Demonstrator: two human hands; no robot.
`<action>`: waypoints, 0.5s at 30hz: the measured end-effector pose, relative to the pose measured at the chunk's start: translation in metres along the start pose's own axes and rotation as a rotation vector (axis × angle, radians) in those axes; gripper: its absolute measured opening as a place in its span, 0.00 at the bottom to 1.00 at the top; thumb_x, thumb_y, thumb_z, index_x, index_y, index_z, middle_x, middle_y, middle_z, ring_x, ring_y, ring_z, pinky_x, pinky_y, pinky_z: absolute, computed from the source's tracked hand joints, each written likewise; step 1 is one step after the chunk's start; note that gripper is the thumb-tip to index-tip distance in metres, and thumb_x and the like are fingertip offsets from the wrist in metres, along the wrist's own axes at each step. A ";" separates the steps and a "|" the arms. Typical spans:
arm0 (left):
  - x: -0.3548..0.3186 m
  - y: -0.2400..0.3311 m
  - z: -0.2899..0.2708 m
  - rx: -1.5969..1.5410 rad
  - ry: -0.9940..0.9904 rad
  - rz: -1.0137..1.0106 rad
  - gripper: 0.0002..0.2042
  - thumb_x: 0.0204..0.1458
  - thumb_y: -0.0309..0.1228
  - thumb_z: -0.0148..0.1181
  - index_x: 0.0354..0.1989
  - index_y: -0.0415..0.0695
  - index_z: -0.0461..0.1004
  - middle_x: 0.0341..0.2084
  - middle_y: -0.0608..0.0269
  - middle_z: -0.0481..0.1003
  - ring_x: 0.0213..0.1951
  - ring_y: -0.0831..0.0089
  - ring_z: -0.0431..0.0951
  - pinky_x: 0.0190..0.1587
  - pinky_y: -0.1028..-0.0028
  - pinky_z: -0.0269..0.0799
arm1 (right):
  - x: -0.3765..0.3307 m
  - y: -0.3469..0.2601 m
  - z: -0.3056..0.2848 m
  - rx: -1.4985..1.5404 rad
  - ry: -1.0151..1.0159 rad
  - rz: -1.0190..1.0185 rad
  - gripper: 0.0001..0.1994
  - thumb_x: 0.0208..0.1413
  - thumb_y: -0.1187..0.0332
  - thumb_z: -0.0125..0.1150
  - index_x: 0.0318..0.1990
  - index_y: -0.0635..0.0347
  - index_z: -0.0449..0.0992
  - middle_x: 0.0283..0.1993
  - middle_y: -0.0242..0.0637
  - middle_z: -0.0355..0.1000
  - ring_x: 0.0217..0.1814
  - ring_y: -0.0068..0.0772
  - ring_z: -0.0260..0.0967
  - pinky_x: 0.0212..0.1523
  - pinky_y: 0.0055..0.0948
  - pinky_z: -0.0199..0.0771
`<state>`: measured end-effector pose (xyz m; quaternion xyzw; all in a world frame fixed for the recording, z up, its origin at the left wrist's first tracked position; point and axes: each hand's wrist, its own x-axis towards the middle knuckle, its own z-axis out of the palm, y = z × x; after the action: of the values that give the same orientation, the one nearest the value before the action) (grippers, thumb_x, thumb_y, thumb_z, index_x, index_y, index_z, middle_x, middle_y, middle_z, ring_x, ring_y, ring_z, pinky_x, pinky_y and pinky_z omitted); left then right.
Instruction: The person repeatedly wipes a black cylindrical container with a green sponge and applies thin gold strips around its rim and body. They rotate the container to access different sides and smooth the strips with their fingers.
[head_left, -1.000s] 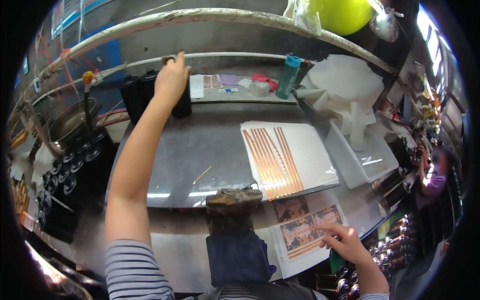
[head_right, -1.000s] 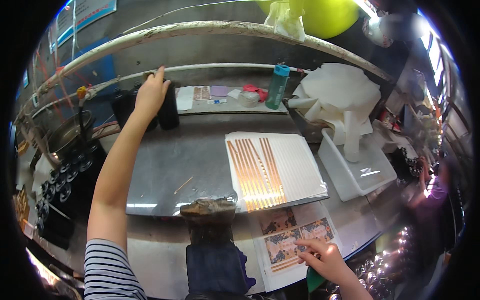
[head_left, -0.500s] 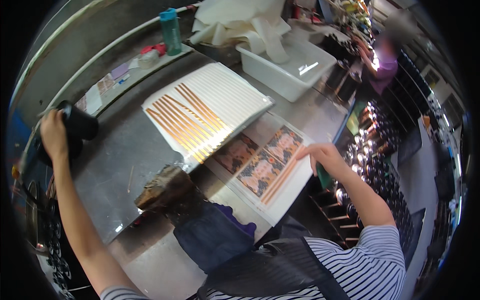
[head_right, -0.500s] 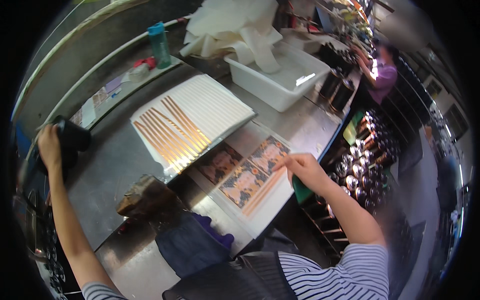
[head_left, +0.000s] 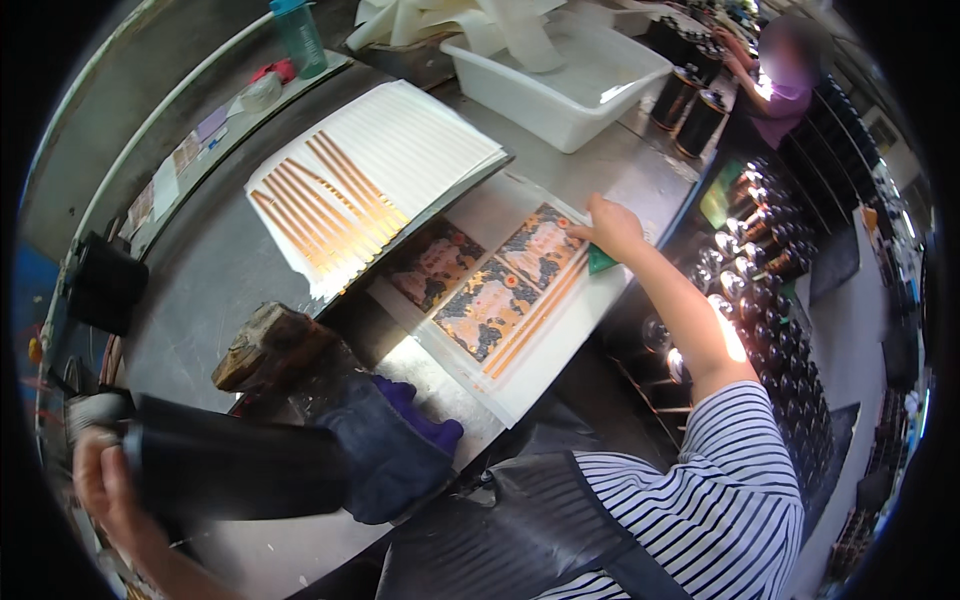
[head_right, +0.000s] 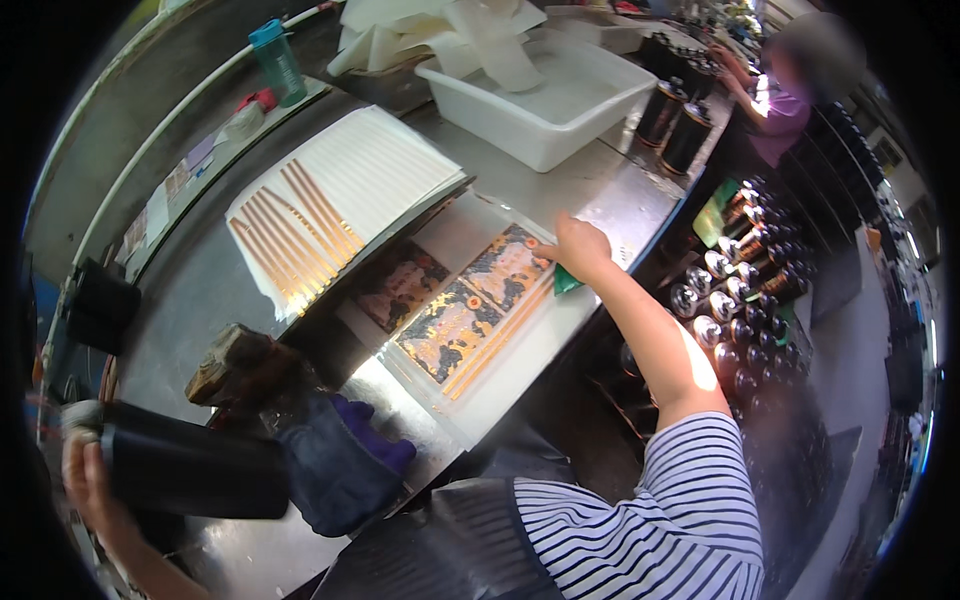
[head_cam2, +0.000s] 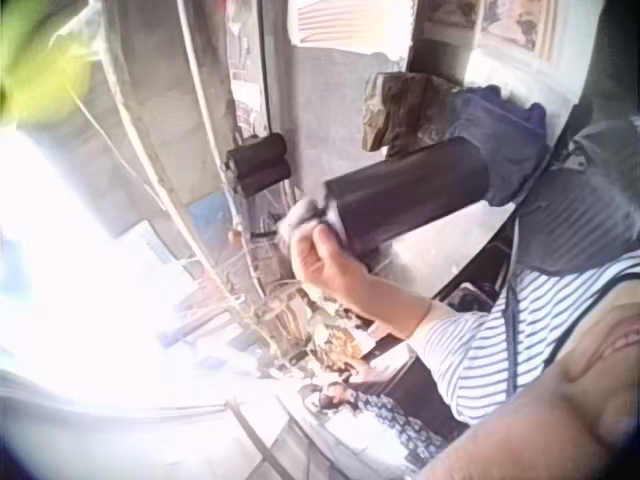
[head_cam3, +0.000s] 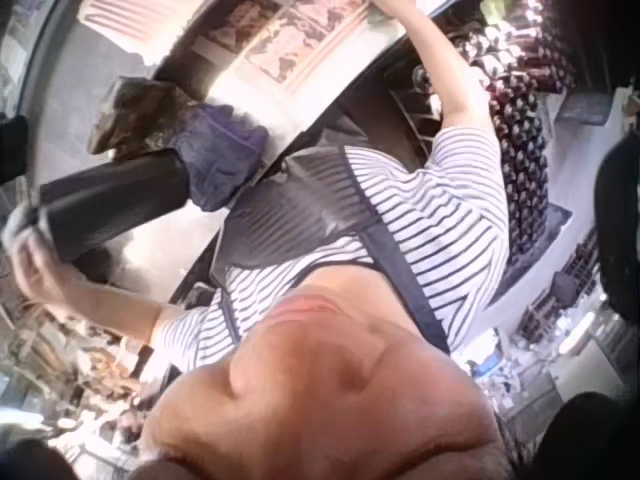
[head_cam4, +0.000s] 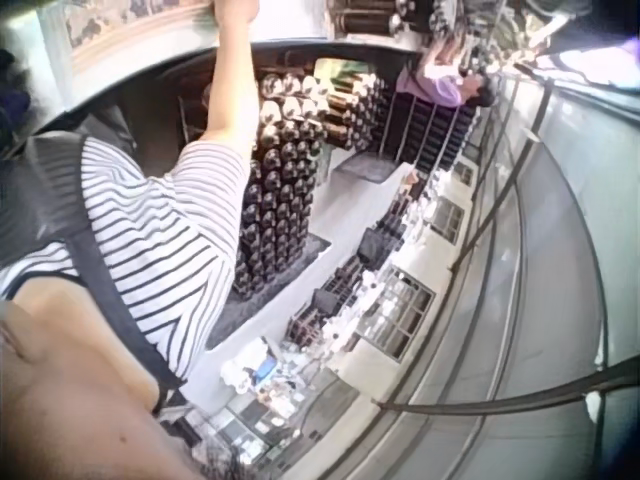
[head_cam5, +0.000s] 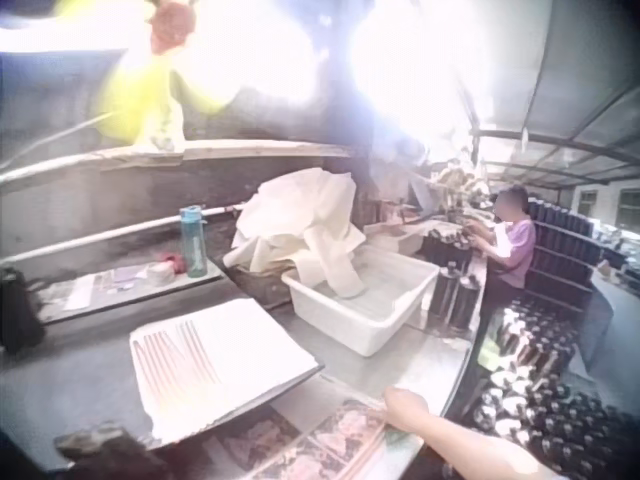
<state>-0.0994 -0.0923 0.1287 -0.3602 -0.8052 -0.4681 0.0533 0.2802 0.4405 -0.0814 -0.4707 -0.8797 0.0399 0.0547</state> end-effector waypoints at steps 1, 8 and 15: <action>-0.008 0.005 0.035 0.048 0.006 -0.011 0.13 0.55 0.34 0.57 0.43 0.37 0.74 0.37 0.65 0.73 0.38 0.80 0.71 0.47 0.78 0.65 | 0.004 0.002 0.001 -0.047 -0.056 0.037 0.31 0.44 0.46 0.68 0.43 0.67 0.69 0.36 0.50 0.75 0.41 0.50 0.75 0.39 0.42 0.74; 0.008 -0.002 0.120 0.070 -0.349 -0.060 0.07 0.48 0.27 0.55 0.25 0.36 0.66 0.29 0.63 0.69 0.33 0.77 0.65 0.40 0.78 0.60 | 0.022 0.020 0.010 0.074 -0.150 0.112 0.26 0.40 0.44 0.70 0.31 0.61 0.74 0.29 0.44 0.76 0.33 0.47 0.75 0.33 0.39 0.72; 0.039 0.001 0.152 0.035 -0.649 -0.207 0.06 0.48 0.28 0.54 0.27 0.37 0.68 0.48 0.51 0.72 0.48 0.67 0.66 0.56 0.71 0.57 | 0.030 0.028 0.012 0.154 -0.073 0.085 0.14 0.49 0.53 0.64 0.29 0.54 0.78 0.24 0.43 0.73 0.29 0.47 0.72 0.29 0.39 0.68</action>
<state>-0.0889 0.0490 0.0609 -0.4056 -0.8204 -0.3183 -0.2472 0.2856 0.4806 -0.0946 -0.5001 -0.8547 0.1269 0.0571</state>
